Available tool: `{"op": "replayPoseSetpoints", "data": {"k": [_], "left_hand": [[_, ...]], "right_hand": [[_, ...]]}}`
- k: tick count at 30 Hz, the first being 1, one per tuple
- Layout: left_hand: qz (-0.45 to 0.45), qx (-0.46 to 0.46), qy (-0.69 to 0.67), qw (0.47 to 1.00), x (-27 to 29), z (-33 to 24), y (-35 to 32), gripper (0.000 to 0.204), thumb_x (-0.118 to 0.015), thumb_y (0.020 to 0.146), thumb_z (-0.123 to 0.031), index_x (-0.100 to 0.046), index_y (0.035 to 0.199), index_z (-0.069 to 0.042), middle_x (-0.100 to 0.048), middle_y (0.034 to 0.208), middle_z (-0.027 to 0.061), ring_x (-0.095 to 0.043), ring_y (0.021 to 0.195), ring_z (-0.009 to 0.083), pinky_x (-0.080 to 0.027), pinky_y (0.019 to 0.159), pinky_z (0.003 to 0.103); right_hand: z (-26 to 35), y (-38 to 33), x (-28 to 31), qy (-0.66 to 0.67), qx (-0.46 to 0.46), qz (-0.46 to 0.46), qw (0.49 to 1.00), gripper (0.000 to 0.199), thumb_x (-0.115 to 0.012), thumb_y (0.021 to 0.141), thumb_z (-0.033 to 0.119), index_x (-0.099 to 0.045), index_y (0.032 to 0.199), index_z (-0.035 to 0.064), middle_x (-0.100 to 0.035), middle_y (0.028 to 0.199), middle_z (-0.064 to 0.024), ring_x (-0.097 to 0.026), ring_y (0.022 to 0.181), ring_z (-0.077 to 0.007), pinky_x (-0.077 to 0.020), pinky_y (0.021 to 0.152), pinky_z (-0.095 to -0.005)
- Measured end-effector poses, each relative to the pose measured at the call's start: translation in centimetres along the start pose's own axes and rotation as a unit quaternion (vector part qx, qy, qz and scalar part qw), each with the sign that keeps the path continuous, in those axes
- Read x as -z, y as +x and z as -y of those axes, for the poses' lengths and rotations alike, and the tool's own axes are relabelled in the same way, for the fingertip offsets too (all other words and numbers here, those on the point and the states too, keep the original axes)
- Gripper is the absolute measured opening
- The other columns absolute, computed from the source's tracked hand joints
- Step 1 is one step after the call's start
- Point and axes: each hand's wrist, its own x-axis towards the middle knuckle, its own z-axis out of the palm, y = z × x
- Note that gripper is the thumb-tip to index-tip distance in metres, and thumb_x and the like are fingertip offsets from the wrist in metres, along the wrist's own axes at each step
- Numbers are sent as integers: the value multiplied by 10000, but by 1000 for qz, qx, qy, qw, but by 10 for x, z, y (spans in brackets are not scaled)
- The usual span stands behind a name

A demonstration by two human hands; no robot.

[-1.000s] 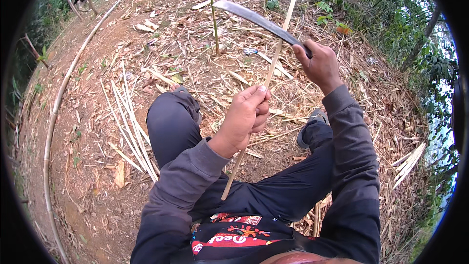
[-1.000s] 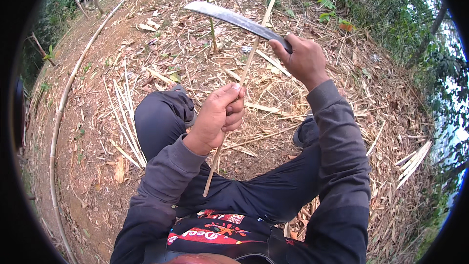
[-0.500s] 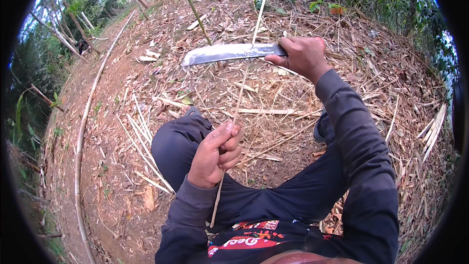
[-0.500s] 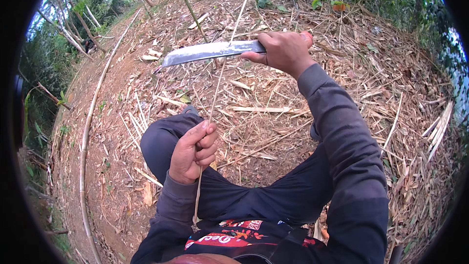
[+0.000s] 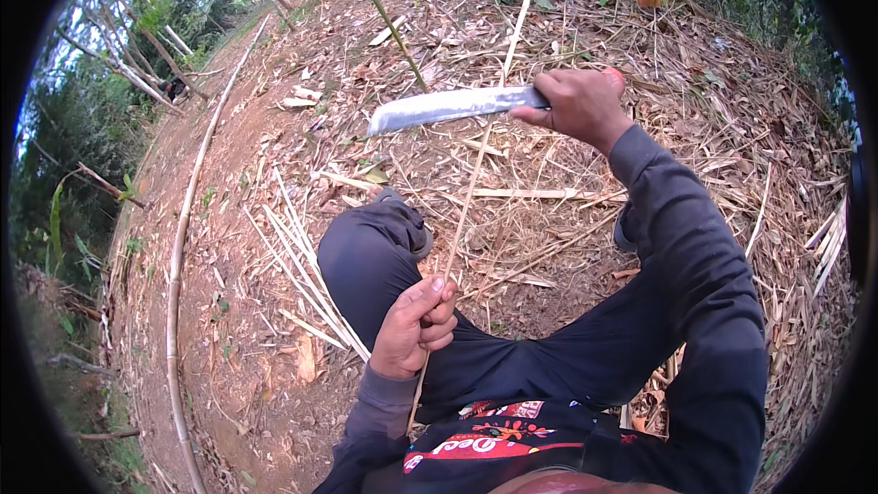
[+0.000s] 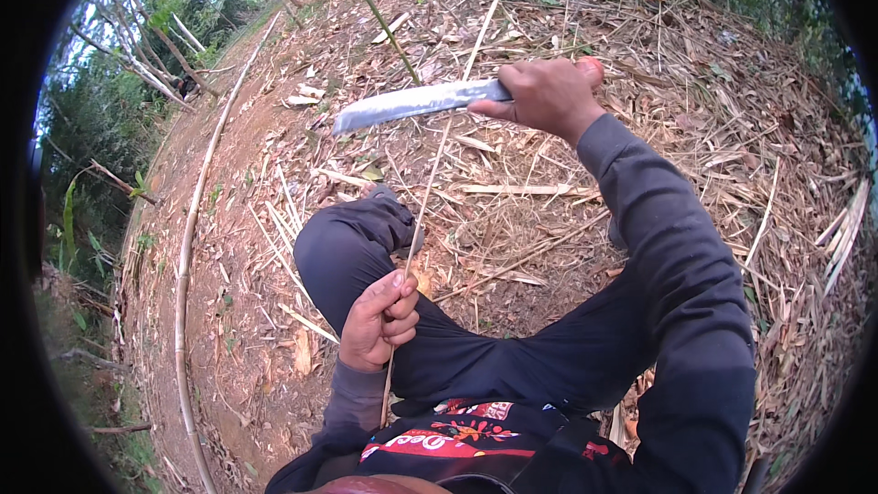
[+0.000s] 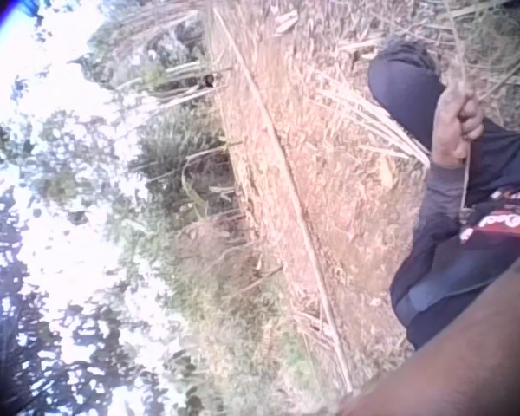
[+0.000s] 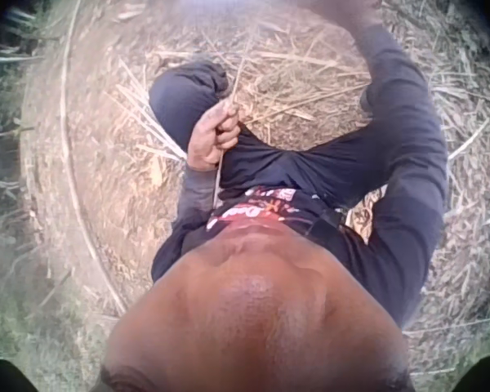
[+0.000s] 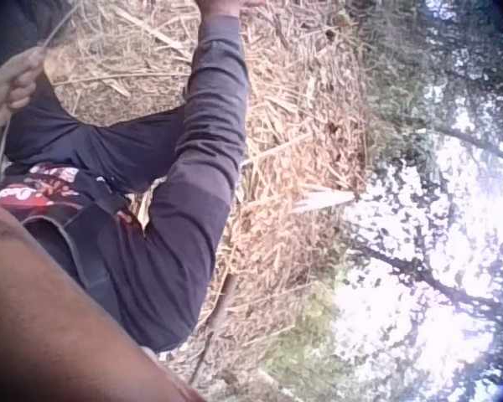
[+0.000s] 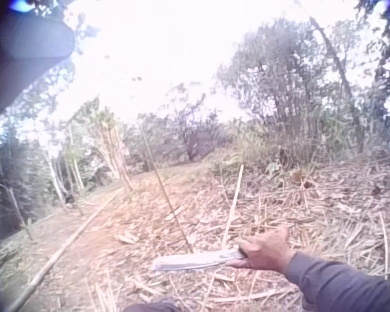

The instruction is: The person sits on the ground and uses a machete to shave and sharpen a long, thin stick. They repeatedly scrape the blade along the stick's length to remove thin strips of wood, refining its shape. The person occasionally pauses to inspect the stick before continuing the sharpening process.

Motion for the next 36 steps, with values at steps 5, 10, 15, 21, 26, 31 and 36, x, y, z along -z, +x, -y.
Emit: {"op": "replayPoseSetpoints", "data": {"k": [5,10,15,21,26,31,36], "left_hand": [[6,22,-37,999,18,19,-41,202,-445,1063,-256,-473,958,-86,-287,637,-73,-210,453,19,-169,402,202],[-8,-51,-8,999,20,22,-41,215,-438,1062,-252,-472,950,-72,-291,641,-67,-218,466,13,-177,406,196],[-8,-95,11,995,1,-6,-16,224,-418,1062,-250,-465,920,-83,-347,645,-56,-251,449,21,-225,396,180],[25,-165,-4,986,-20,-39,41,248,-388,1056,-287,-463,907,-103,-354,629,-53,-276,432,30,-254,380,193],[27,-167,1,986,-39,-20,85,236,-411,1048,-285,-471,901,-111,-343,613,-63,-264,399,29,-224,348,201],[64,-129,13,990,-33,0,92,252,-411,1050,-295,-463,889,-109,-325,601,-68,-259,394,23,-219,343,200],[76,-109,-21,991,-29,7,89,256,-405,1055,-299,-469,902,-105,-319,606,-70,-248,394,22,-219,346,196]], "right_hand": [[-72,-18,-1,65,-376,71,921,833,-269,969,714,-653,854,-16,-651,724,-218,-666,725,-384,-526,718,-491],[-24,2,13,109,-320,54,940,753,-416,945,692,-693,805,6,-648,713,-246,-650,736,-423,-493,724,-508],[6,19,40,318,-377,102,864,725,-481,938,679,-628,682,17,-532,528,-64,-557,481,-193,-459,518,-383],[59,45,84,650,-505,54,565,700,-573,887,683,-616,945,-14,-425,582,61,-413,449,-28,-343,398,-169],[64,52,90,687,-469,33,554,494,-695,919,417,-597,1113,-27,-409,620,71,-407,459,-23,-314,393,-207],[68,42,74,663,-432,81,606,262,-725,915,238,-596,991,23,-443,601,60,-416,438,-35,-328,388,-216],[79,35,66,625,-435,87,642,269,-744,901,268,-608,888,36,-456,590,58,-413,429,-38,-325,385,-220]]}}
